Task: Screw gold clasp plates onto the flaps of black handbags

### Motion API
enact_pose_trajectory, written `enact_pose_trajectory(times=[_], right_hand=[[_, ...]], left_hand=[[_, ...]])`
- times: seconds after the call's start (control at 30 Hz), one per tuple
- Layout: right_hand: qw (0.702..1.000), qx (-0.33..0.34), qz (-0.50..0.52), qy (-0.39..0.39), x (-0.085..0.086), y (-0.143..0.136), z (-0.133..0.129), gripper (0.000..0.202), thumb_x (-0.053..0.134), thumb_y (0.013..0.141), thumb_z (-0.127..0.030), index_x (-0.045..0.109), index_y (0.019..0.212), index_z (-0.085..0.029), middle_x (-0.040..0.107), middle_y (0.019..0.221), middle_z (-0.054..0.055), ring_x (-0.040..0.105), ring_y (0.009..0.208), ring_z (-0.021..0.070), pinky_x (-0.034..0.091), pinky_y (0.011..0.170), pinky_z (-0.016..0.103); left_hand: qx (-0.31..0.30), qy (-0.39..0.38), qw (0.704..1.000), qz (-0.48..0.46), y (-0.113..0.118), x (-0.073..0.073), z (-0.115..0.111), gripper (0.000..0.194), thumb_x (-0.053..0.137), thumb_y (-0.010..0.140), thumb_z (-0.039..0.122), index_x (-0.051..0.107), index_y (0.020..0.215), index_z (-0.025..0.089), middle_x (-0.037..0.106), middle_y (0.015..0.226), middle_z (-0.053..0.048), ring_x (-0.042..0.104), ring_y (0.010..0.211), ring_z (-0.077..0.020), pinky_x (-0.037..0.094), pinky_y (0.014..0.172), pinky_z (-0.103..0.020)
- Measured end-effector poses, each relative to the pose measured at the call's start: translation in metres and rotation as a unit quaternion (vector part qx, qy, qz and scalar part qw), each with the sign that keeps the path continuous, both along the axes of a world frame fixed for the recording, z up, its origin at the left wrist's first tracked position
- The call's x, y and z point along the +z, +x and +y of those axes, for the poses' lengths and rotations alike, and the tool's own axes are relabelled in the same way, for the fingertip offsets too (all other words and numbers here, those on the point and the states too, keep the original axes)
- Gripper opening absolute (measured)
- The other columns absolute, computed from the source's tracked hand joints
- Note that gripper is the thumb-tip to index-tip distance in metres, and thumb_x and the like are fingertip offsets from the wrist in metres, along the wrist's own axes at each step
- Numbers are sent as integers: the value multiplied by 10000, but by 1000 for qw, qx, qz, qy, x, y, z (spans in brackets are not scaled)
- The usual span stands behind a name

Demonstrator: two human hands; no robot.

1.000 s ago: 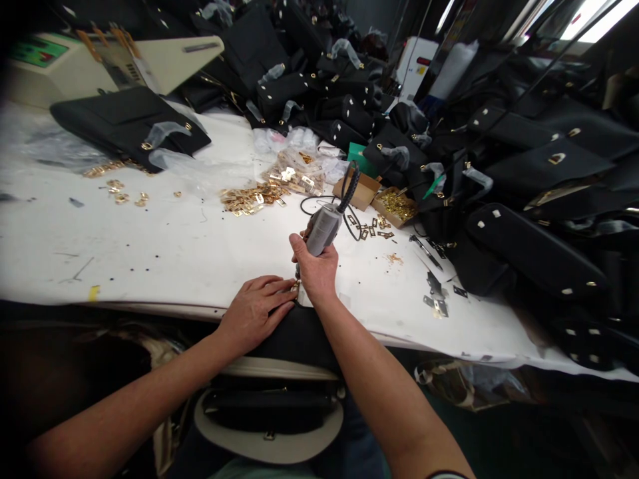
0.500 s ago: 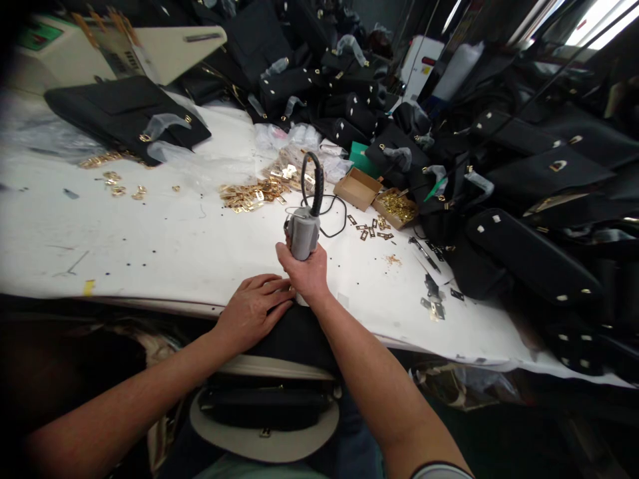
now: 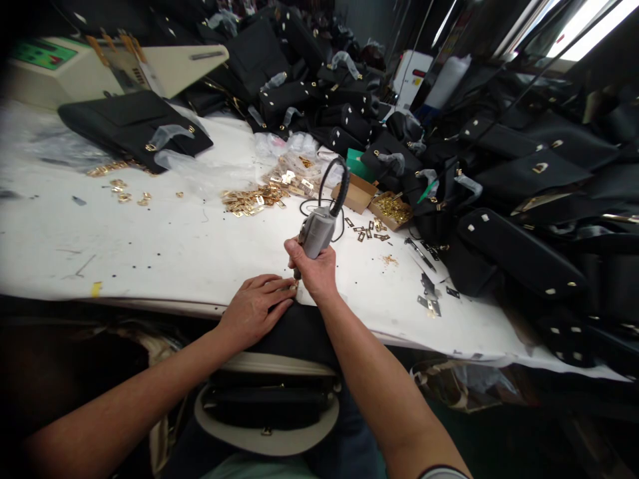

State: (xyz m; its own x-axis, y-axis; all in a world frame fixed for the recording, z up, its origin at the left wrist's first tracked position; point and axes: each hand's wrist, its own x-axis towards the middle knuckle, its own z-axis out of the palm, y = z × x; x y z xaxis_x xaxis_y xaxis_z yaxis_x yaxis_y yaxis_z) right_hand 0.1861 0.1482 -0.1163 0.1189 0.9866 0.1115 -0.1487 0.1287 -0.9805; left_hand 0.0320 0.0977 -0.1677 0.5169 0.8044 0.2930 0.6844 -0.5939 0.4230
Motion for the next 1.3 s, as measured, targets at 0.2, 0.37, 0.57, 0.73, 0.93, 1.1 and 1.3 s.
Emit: enact_pose_trajectory(times=[0.2, 0.37, 0.57, 0.73, 0.93, 1.1, 1.3], right_hand=[[997, -54, 48, -3, 0, 4, -3, 387, 770, 758, -536, 642, 815, -175, 577, 538, -29, 483, 432, 105, 395, 390, 224], [991, -76, 107, 2, 6, 2, -9, 367, 779, 765, -509, 611, 807, -186, 542, 532, -51, 495, 456, 100, 419, 450, 224], [989, -65, 131, -17, 7, -5, -18, 375, 777, 767, -507, 589, 768, -183, 530, 529, -52, 483, 456, 96, 400, 453, 225], [988, -66, 140, -23, 4, -9, -20, 371, 787, 760, -497, 592, 789, -183, 536, 537, -52, 480, 454, 92, 384, 442, 217], [989, -64, 133, -28, 6, -11, -21, 378, 786, 756, -506, 597, 812, -184, 535, 536, -54, 477, 456, 94, 379, 438, 217], [989, -67, 130, -27, 8, -12, -21, 379, 788, 754, -506, 589, 801, -188, 533, 531, -53, 478, 459, 97, 389, 447, 222], [992, -62, 93, -50, 7, -13, -23, 419, 779, 734, -558, 606, 810, -184, 533, 519, -45, 464, 436, 104, 372, 411, 230]], left_hand=[[2, -1, 1000, -5, 0, 0, 0, 269, 550, 983, 329, 703, 1203, 313, 676, 1319, 13, 558, 1222, -259, 448, 1012, -487], [-2, 0, 1000, -9, -1, -2, 0, 285, 571, 972, 397, 699, 1213, 313, 682, 1310, 12, 559, 1229, -257, 443, 1032, -487], [0, 1, 1000, -19, -1, -2, 0, 306, 580, 964, 419, 696, 1222, 304, 694, 1288, -11, 571, 1207, -258, 455, 1015, -482], [-3, 0, 1000, -15, -1, -1, 0, 301, 568, 971, 414, 696, 1222, 309, 699, 1275, -14, 566, 1213, -262, 452, 1016, -484], [-3, -4, 1000, -12, -1, -2, 0, 288, 549, 983, 376, 694, 1223, 311, 694, 1283, -6, 561, 1215, -257, 452, 1018, -485], [-3, -2, 1000, -15, -1, 0, 0, 288, 536, 987, 345, 693, 1226, 313, 699, 1269, -19, 568, 1202, -258, 457, 1013, -489], [1, 1, 1000, -16, 0, 2, 0, 275, 555, 977, 336, 700, 1210, 323, 701, 1260, -17, 573, 1190, -260, 459, 998, -486]])
